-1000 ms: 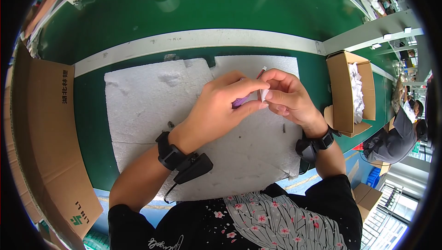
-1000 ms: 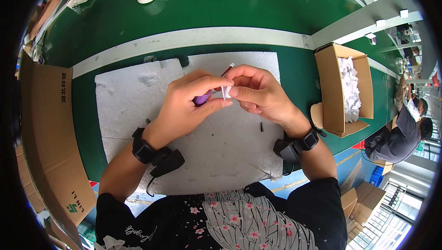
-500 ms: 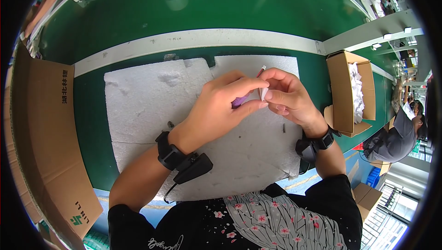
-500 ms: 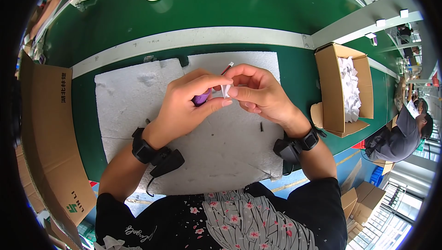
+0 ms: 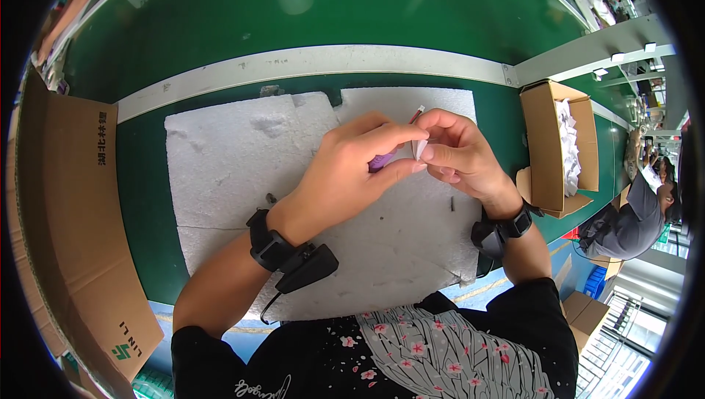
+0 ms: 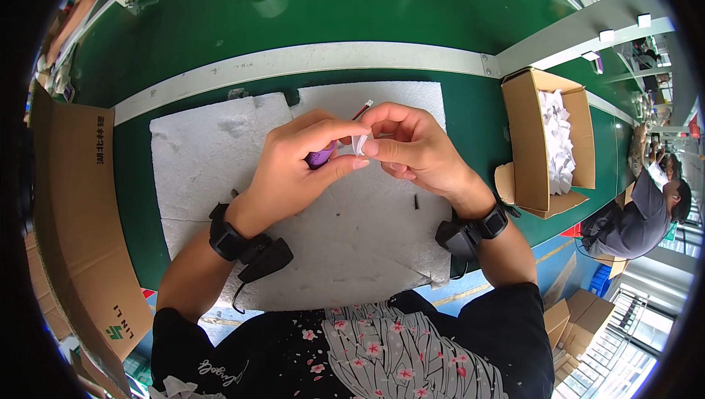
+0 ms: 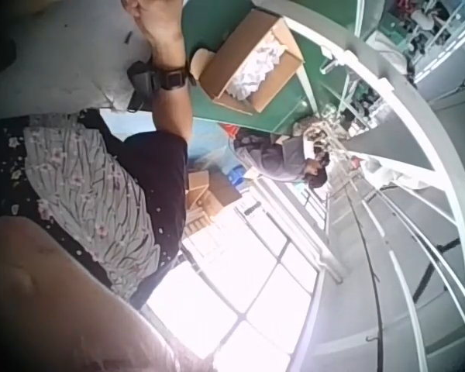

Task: Assembling handheld fans by installing battery packs and circuit boards into housings.

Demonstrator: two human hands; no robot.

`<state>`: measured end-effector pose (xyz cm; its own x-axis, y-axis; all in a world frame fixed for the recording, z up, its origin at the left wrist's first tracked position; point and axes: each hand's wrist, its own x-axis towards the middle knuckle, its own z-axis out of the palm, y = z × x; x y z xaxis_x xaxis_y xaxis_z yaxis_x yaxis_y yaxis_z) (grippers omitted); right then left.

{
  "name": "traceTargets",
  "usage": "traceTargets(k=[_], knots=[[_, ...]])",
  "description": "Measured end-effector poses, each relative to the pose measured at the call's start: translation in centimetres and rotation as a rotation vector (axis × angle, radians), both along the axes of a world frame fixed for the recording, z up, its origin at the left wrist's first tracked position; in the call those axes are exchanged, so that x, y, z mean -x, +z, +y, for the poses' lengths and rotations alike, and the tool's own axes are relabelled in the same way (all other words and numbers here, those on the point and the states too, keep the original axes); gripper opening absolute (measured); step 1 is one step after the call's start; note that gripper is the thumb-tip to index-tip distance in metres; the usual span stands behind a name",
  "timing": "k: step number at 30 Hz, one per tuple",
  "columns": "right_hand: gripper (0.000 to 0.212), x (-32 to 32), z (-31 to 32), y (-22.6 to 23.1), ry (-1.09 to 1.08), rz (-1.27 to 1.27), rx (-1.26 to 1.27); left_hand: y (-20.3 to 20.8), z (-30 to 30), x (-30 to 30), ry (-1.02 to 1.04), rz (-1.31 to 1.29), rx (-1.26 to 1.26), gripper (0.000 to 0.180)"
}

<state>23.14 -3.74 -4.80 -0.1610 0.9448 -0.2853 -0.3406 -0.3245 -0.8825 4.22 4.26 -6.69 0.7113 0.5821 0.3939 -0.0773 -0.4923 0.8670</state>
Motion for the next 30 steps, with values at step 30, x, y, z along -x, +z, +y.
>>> traceTargets(k=[30], knots=[[0.01, 0.15, -0.03, -0.04, -0.022, 0.013, -0.002, 0.27, -0.09, -0.06, 0.045, -0.079, 0.01, 0.014]])
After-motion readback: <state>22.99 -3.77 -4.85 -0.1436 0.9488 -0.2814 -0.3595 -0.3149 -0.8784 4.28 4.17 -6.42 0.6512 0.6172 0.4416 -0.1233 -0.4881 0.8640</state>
